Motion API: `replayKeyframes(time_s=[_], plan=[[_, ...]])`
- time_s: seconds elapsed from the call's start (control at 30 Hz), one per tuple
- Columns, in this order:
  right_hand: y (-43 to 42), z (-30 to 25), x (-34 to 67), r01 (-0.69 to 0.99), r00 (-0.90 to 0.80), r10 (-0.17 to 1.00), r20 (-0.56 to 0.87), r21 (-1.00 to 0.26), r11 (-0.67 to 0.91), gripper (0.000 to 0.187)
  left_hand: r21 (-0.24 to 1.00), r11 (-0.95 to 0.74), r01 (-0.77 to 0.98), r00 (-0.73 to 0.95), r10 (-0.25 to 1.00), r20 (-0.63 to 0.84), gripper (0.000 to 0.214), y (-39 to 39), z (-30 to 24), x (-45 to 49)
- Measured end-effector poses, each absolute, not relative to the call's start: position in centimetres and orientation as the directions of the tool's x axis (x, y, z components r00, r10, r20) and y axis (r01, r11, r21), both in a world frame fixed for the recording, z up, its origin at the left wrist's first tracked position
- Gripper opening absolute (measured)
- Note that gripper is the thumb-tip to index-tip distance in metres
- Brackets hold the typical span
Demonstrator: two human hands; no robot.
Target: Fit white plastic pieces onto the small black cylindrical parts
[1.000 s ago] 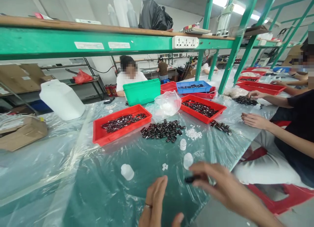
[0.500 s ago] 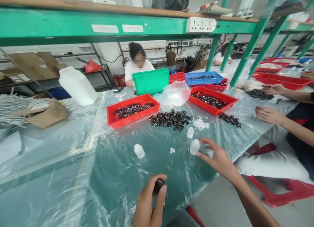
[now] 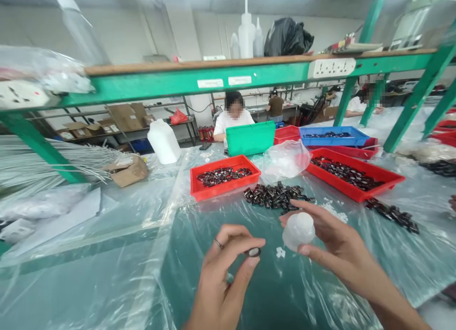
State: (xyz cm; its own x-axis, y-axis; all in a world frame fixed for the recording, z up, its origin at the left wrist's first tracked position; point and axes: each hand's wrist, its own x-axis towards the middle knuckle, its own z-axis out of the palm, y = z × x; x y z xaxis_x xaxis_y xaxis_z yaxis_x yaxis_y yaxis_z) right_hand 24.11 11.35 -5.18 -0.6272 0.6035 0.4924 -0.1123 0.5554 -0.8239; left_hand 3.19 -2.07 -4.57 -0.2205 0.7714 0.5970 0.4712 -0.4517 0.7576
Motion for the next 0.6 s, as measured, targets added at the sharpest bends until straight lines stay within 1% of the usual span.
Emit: replayKeyframes(time_s=[0.07, 0.13, 0.17, 0.23, 0.3, 0.37, 0.43, 0.5, 0.53, 0.6], plan=[[11.3, -1.2, 22.1, -0.223, -0.614, 0.526, 0.589, -0.768, 0.6, 0.04, 0.656, -0.517, 0.55, -0.193, 0.685, 0.702, 0.031, -1.1, -2.1, 2.0], [11.8, 1.4, 20.5, -0.282, -0.582, 0.463, 0.669, -0.7, 0.656, 0.039, 0.566, -0.556, 0.609, -0.197, 0.585, 0.787, 0.036, -0.4, -0.3, 1.2], [12.2, 2.2, 19.8, -0.276, -0.567, 0.439, 0.697, -0.663, 0.696, 0.041, 0.533, -0.567, 0.629, -0.212, 0.534, 0.818, 0.038, -0.1, 0.4, 1.0], [13.3, 2.7, 18.8, -0.211, -0.546, 0.398, 0.737, -0.581, 0.786, 0.046, 0.485, -0.583, 0.651, -0.244, 0.444, 0.862, 0.037, 0.4, 1.0, 0.7], [14.3, 2.3, 18.2, -0.14, -0.533, 0.351, 0.77, -0.489, 0.861, 0.048, 0.432, -0.601, 0.672, -0.261, 0.354, 0.898, 0.032, 0.9, 1.0, 0.6], [15.0, 1.7, 18.0, -0.113, -0.526, 0.3, 0.796, -0.415, 0.903, 0.048, 0.38, -0.609, 0.696, -0.267, 0.272, 0.925, 0.027, 1.3, 0.8, 0.5], [15.1, 1.1, 18.3, -0.095, -0.518, 0.256, 0.816, -0.352, 0.931, 0.048, 0.352, -0.607, 0.712, -0.268, 0.229, 0.936, 0.025, 1.7, 0.5, 0.3], [14.9, 0.7, 18.9, -0.063, -0.509, 0.215, 0.834, -0.284, 0.957, 0.051, 0.348, -0.6, 0.721, -0.256, 0.237, 0.937, 0.024, 1.8, 0.4, 0.1], [14.7, 0.5, 19.3, -0.029, -0.506, 0.193, 0.841, -0.24, 0.97, 0.053, 0.345, -0.596, 0.725, -0.249, 0.241, 0.938, 0.022, 1.8, 0.4, 0.0], [14.3, 0.0, 20.1, 0.102, -0.53, 0.157, 0.833, -0.122, 0.987, 0.057, 0.337, -0.585, 0.738, -0.243, 0.236, 0.941, 0.015, 1.7, 0.4, -0.1]])
